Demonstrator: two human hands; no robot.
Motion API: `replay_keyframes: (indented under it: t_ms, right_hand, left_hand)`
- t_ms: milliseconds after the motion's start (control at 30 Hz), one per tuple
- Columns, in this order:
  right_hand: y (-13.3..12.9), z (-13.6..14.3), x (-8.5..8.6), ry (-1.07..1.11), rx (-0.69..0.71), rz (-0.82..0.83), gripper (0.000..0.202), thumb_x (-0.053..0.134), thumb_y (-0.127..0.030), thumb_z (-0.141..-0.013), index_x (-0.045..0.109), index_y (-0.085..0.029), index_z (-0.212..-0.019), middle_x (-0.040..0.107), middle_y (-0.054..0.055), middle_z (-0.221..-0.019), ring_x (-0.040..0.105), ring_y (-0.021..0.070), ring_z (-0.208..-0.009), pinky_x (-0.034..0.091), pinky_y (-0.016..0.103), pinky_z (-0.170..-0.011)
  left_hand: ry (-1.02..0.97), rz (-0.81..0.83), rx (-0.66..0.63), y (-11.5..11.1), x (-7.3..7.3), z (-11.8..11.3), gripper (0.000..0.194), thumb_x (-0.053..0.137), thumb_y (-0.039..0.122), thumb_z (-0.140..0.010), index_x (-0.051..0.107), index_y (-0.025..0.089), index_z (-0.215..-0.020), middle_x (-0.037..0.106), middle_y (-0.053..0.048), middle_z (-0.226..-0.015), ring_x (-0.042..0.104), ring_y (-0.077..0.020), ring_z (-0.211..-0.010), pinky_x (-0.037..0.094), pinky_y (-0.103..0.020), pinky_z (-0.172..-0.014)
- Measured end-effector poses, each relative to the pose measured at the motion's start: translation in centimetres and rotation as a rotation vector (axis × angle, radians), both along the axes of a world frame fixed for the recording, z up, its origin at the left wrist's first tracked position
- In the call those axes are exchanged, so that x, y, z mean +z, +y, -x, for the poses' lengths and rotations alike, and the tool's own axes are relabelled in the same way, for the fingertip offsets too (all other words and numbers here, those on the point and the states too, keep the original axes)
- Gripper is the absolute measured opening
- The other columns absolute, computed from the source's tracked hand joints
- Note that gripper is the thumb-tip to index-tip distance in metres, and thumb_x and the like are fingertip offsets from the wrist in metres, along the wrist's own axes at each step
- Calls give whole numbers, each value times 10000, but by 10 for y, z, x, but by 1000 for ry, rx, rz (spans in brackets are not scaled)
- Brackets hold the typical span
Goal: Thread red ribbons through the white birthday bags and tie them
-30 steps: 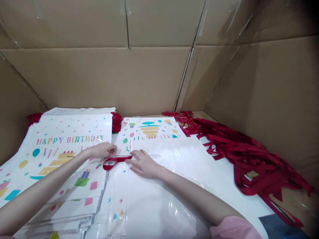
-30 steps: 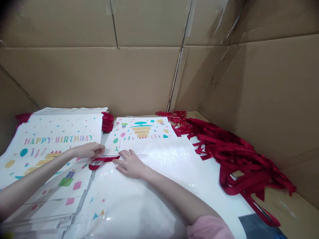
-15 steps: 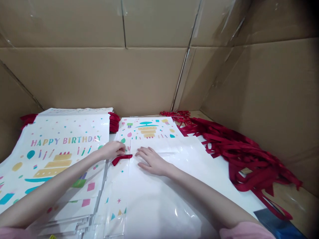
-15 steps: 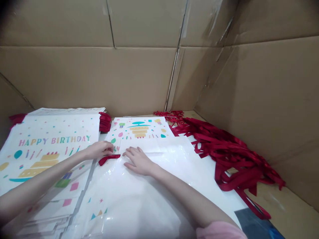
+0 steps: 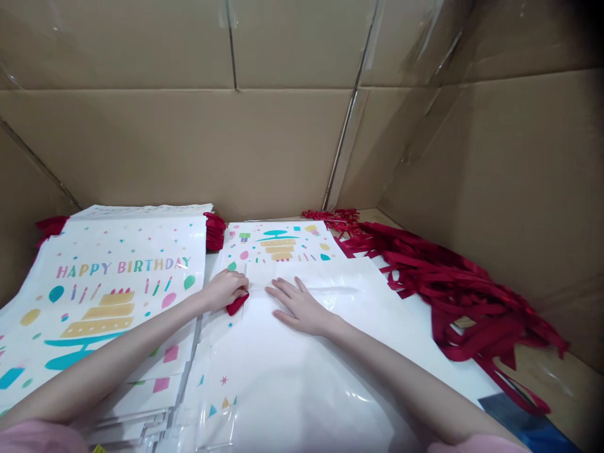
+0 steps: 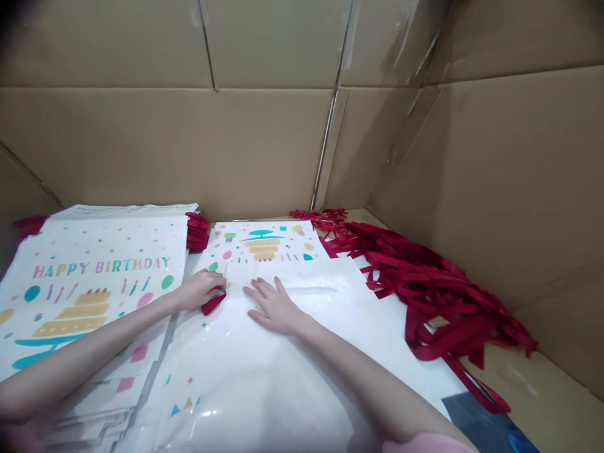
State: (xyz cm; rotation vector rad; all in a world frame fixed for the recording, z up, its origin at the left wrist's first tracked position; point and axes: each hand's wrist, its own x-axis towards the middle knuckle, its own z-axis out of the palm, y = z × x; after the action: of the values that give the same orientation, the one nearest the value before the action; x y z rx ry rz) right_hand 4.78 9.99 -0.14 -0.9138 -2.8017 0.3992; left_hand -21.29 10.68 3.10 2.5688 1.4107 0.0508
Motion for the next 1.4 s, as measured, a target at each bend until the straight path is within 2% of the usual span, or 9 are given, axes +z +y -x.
replay_keyframes:
  t_ms: [233, 433, 633, 767, 933, 1033, 1133, 1233, 1400]
  right_hand:
    - [-1, -5, -5, 28, -22, -31, 519, 314, -467, -941, 327, -243, -1408, 305, 97, -1450, 215, 221, -1362, 106, 515, -1106]
    - [0, -4, -6, 46, -21, -32, 515, 326, -460, -939, 332, -245, -1407, 320, 97, -1442, 220, 219, -1360, 105, 513, -1106]
    - [0, -4, -8, 52, -22, -38, 514, 317, -468, -940, 335, -250, -1405, 312, 89, -1448, 218, 216, -1361, 102, 512, -1106]
    - [0, -5, -9, 51, -25, -41, 511, 317, -471, -940, 337, -254, -1402, 310, 84, -1450, 221, 213, -1360, 105, 514, -1104]
    - [0, -5, -9, 57, -23, -44, 512, 322, -468, -940, 344, -247, -1401, 321, 97, -1442, 230, 216, -1356, 102, 509, -1107]
    - [-1, -5, -8, 57, -25, -44, 510, 327, -463, -939, 346, -247, -1401, 325, 99, -1439, 234, 220, -1355, 101, 509, -1108]
    - [-1, -5, -7, 56, -25, -41, 509, 328, -459, -939, 341, -248, -1403, 321, 92, -1442, 232, 218, -1356, 103, 510, -1109]
    - [-1, -5, -6, 51, -20, -36, 517, 330, -450, -940, 325, -241, -1412, 313, 97, -1447, 228, 225, -1357, 100, 515, -1108]
    - [-1, -1, -6, 37, -13, -29, 537, 334, -450, -938, 289, -237, -1429, 297, 104, -1455, 219, 227, -1361, 95, 521, -1104]
  left_hand:
    - [-110, 49, -57, -10, 20, 16, 306, 343, 344, -946, 585, 182, -853, 611, -23, -883, 529, -155, -855, 338, -253, -792]
    - [-110, 135, -118, -30, 26, 25, 251, 565, 384, -795, 528, 157, -694, 548, -22, -779, 483, -159, -783, 343, -239, -718]
    - [-362, 145, 255, -33, 10, 13, 116, 458, 259, -799, 422, 173, -729, 506, 36, -611, 469, -106, -569, 328, -197, -549]
    - [-274, -54, 381, -37, -3, 9, 122, 409, 201, -806, 440, 202, -923, 496, 57, -570, 498, -124, -536, 325, -203, -549]
    - [-74, -82, 200, -34, -8, 29, 203, 421, 327, -886, 473, 219, -1049, 613, -7, -835, 572, -166, -735, 345, -223, -618]
    - [-21, -22, 82, -27, 0, 51, 217, 493, 399, -869, 541, 207, -958, 598, -17, -844, 544, -180, -821, 354, -245, -706]
    - [30, -37, 21, -23, 4, 63, 173, 458, 290, -888, 569, 180, -813, 596, -32, -860, 509, -184, -849, 331, -276, -763]
    - [24, -35, 52, -21, 0, 54, 169, 432, 218, -883, 556, 169, -780, 594, -35, -829, 502, -182, -828, 327, -285, -744]
    - [-58, -40, 60, -13, -10, 8, 176, 376, 143, -863, 544, 162, -814, 600, -46, -853, 520, -186, -867, 343, -295, -764]
